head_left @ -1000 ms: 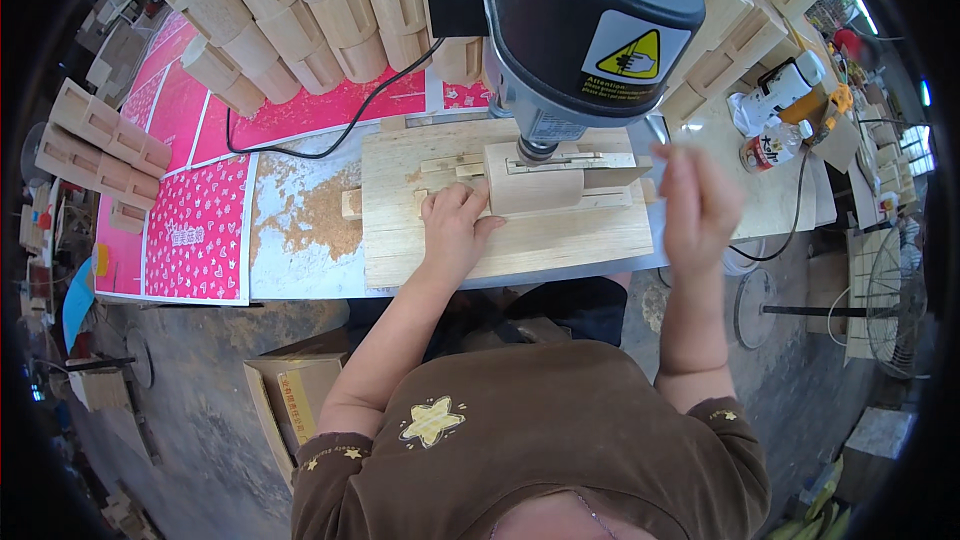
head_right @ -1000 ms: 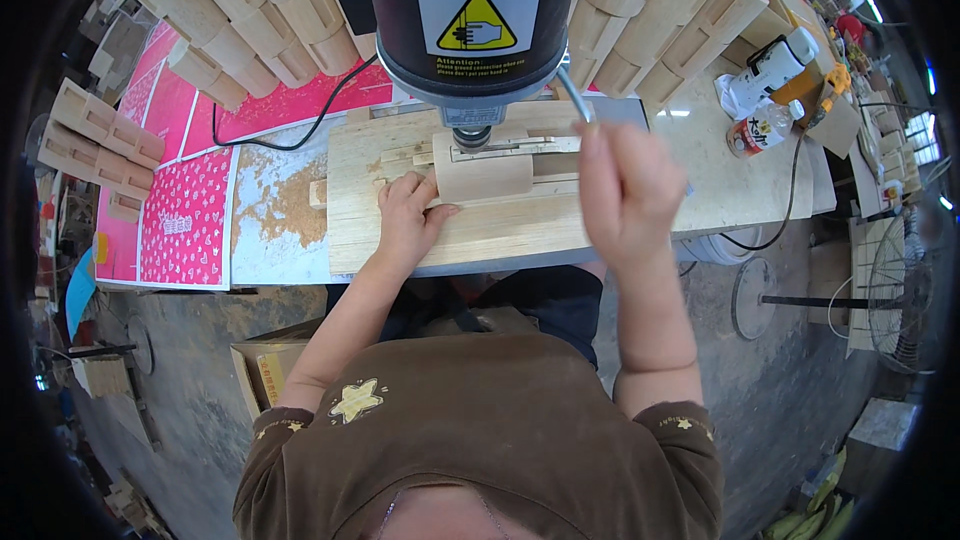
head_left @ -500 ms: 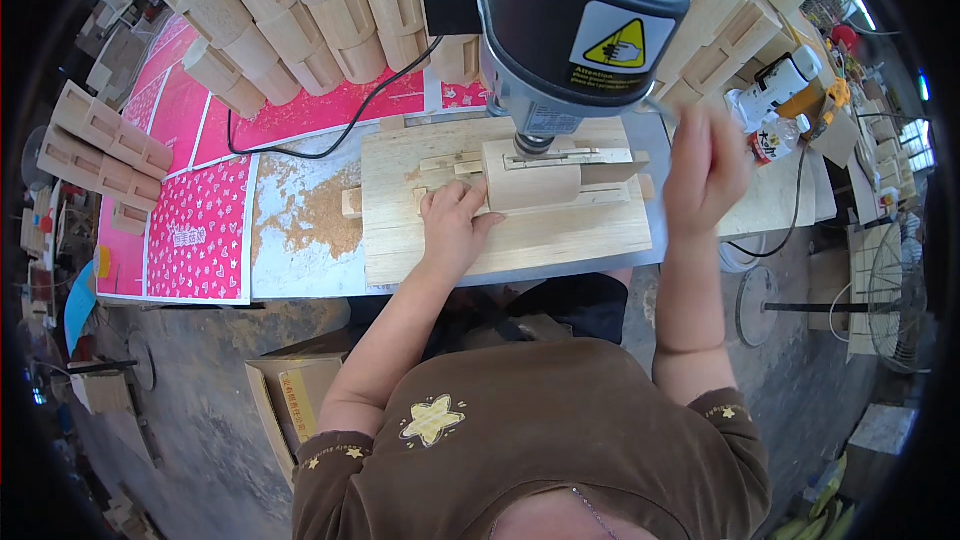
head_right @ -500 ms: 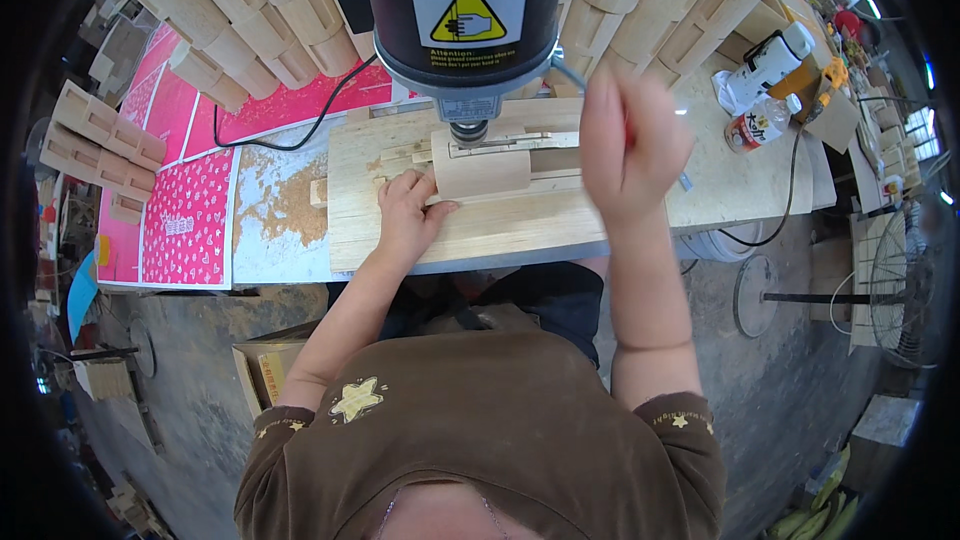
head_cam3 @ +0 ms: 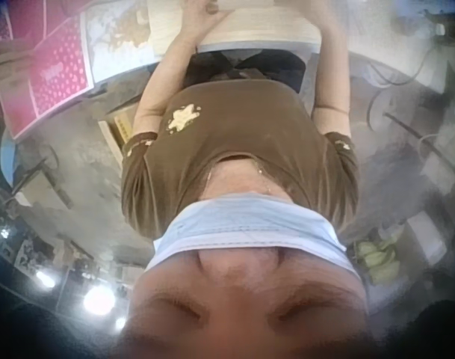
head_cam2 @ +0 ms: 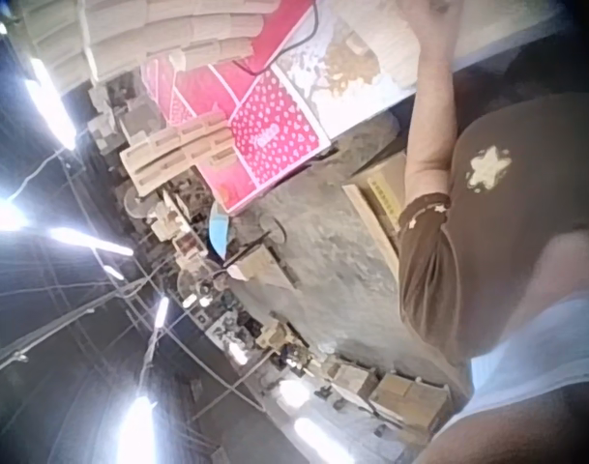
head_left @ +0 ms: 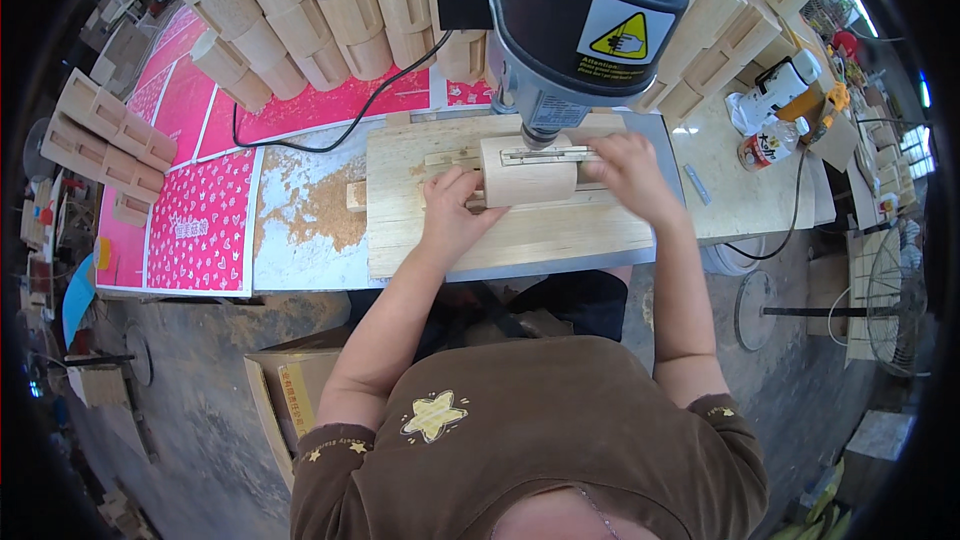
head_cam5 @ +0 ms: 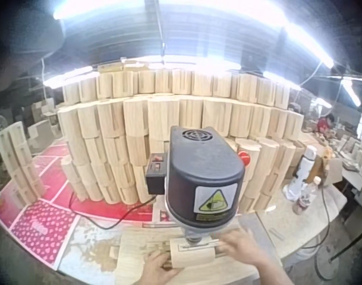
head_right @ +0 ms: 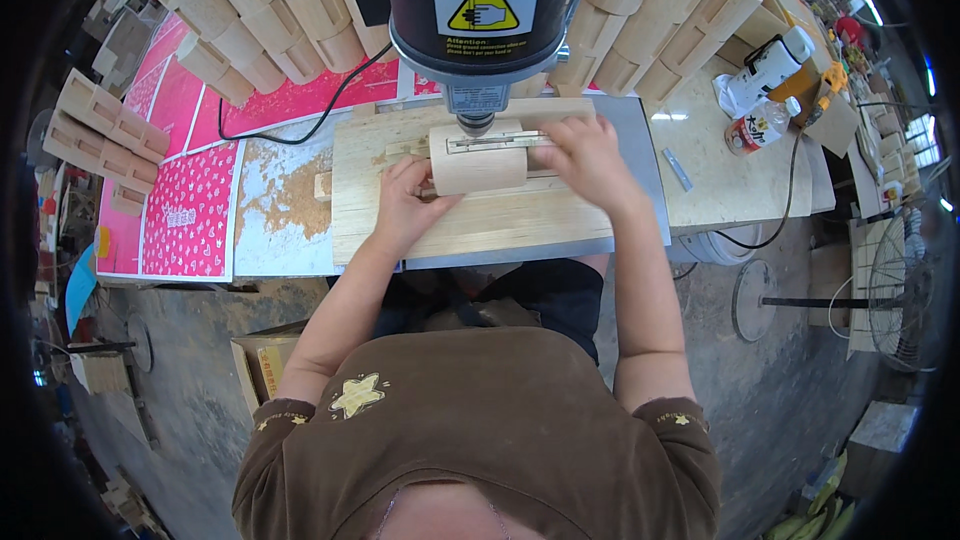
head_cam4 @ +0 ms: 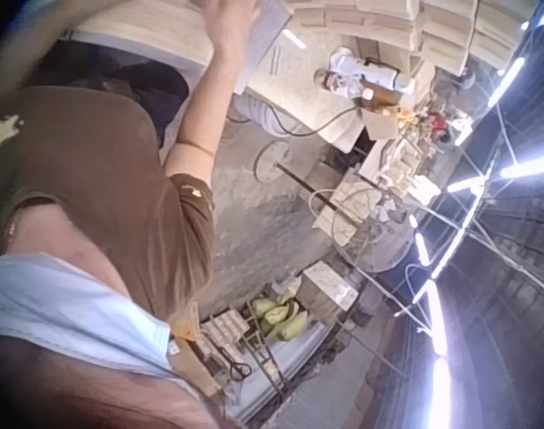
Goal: Drilling holes into cylindrical wooden pieces using a drill press.
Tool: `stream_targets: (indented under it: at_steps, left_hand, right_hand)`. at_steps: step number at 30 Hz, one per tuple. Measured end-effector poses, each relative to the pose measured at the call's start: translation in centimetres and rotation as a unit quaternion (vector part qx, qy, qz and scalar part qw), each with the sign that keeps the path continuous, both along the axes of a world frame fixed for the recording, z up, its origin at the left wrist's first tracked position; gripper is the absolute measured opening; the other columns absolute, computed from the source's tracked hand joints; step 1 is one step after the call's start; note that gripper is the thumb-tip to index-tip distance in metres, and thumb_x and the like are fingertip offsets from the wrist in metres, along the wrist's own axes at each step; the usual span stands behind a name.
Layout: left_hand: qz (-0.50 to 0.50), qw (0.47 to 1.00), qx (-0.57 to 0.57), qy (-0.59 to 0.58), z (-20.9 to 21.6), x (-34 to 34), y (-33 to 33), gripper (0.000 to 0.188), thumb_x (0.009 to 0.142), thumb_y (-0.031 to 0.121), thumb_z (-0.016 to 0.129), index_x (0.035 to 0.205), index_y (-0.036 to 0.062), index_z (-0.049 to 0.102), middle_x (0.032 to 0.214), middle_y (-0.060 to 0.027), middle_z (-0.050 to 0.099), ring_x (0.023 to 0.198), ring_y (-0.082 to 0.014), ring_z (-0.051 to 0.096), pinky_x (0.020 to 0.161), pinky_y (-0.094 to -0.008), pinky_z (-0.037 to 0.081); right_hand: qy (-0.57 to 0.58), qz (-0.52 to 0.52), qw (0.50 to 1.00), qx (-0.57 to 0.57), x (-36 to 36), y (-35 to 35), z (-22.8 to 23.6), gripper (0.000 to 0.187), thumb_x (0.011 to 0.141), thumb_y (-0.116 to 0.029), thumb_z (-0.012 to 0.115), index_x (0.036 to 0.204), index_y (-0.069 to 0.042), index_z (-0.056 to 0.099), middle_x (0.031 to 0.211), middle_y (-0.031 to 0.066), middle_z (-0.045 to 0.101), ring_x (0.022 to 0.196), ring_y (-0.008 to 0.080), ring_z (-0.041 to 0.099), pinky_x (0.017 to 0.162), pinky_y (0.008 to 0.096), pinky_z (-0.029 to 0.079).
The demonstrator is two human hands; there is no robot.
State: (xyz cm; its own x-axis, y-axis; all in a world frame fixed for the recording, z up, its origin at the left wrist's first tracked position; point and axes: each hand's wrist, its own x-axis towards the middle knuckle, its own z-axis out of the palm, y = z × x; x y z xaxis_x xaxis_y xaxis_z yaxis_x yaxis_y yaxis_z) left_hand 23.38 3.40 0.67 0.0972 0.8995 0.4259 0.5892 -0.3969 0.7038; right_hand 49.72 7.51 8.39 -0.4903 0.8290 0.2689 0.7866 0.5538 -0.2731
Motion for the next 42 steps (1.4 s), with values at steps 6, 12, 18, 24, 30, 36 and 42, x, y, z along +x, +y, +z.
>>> stream_targets:
  at_steps: [6,12,18,24,30,36,42]
  left_hand:
    - [-0.03,0.999,0.005,-0.037,1.5,-7.5,-3.1,0.029,0.06,0.006,0.08,0.085,0.0039,0.064,0.074,-0.0025,0.058,0.063,-0.0115,0.055,0.053,-0.023,0.042]
    - [0.067,0.869,-0.298,-0.389,6.7,-10.5,-6.0,0.021,0.076,0.019,0.074,0.071,0.0025,0.061,0.061,-0.0013,0.058,0.045,-0.0044,0.045,0.042,-0.0175,0.035]
    - [0.121,0.832,-0.372,-0.392,5.8,-7.9,-5.2,0.036,0.077,0.033,0.073,0.064,0.0019,0.059,0.052,-0.0014,0.052,0.038,-0.0062,0.04,0.038,-0.0212,0.032]
    - [0.123,0.829,-0.382,-0.39,6.3,-6.6,-4.8,0.038,0.076,0.035,0.073,0.064,0.0027,0.058,0.051,-0.0005,0.05,0.038,-0.0062,0.041,0.038,-0.0205,0.034]
    - [0.115,0.84,-0.384,-0.365,5.9,-6.5,-4.4,0.038,0.075,0.036,0.074,0.067,0.0022,0.059,0.052,-0.0003,0.051,0.039,-0.0055,0.042,0.039,-0.02,0.036]
    - [0.085,0.8,-0.438,-0.402,5.2,-4.4,-3.9,0.035,0.08,0.034,0.07,0.078,0.0012,0.059,0.055,0.0006,0.053,0.04,-0.0051,0.043,0.039,-0.0192,0.036]
    - [0.0,0.859,-0.281,-0.428,4.1,-0.1,-3.8,0.038,0.075,0.024,0.078,0.091,-0.0031,0.058,0.078,-0.0037,0.056,0.066,-0.0086,0.053,0.061,-0.0207,0.045]
  right_hand:
    - [0.03,-0.032,0.998,0.042,-0.3,-1.6,-0.3,0.024,0.072,-0.018,0.069,0.09,-0.007,0.058,0.085,0.0071,0.056,0.09,0.0265,0.053,0.094,0.0428,0.033]
    - [0.043,-0.022,0.998,0.044,-0.3,-3.0,-0.1,0.023,0.072,-0.017,0.069,0.088,-0.006,0.058,0.084,0.0067,0.056,0.088,0.027,0.052,0.092,0.0424,0.034]
    - [0.066,0.016,0.997,0.037,-2.0,-3.9,-0.1,0.024,0.07,-0.016,0.07,0.088,-0.006,0.058,0.085,0.0074,0.056,0.088,0.0286,0.051,0.09,0.0399,0.035]
    - [0.058,0.003,0.998,0.005,-0.5,-3.5,-0.3,0.026,0.07,-0.017,0.07,0.09,-0.007,0.057,0.087,0.0073,0.056,0.091,0.0284,0.051,0.084,0.0401,0.036]
    - [0.062,-0.017,0.997,0.036,-0.6,-4.1,-0.2,0.026,0.07,-0.017,0.07,0.09,-0.007,0.057,0.086,0.0073,0.055,0.09,0.0283,0.051,0.081,0.0398,0.037]
    - [0.054,-0.015,0.998,0.035,-1.3,-5.1,-0.3,0.027,0.068,-0.018,0.071,0.089,-0.007,0.057,0.084,0.0068,0.055,0.087,0.0281,0.051,0.082,0.0405,0.037]
    - [0.071,-0.032,0.991,0.113,-1.7,-4.1,-1.1,0.031,0.064,-0.014,0.073,0.09,-0.006,0.058,0.083,0.0072,0.055,0.084,0.0296,0.052,0.083,0.0423,0.039]
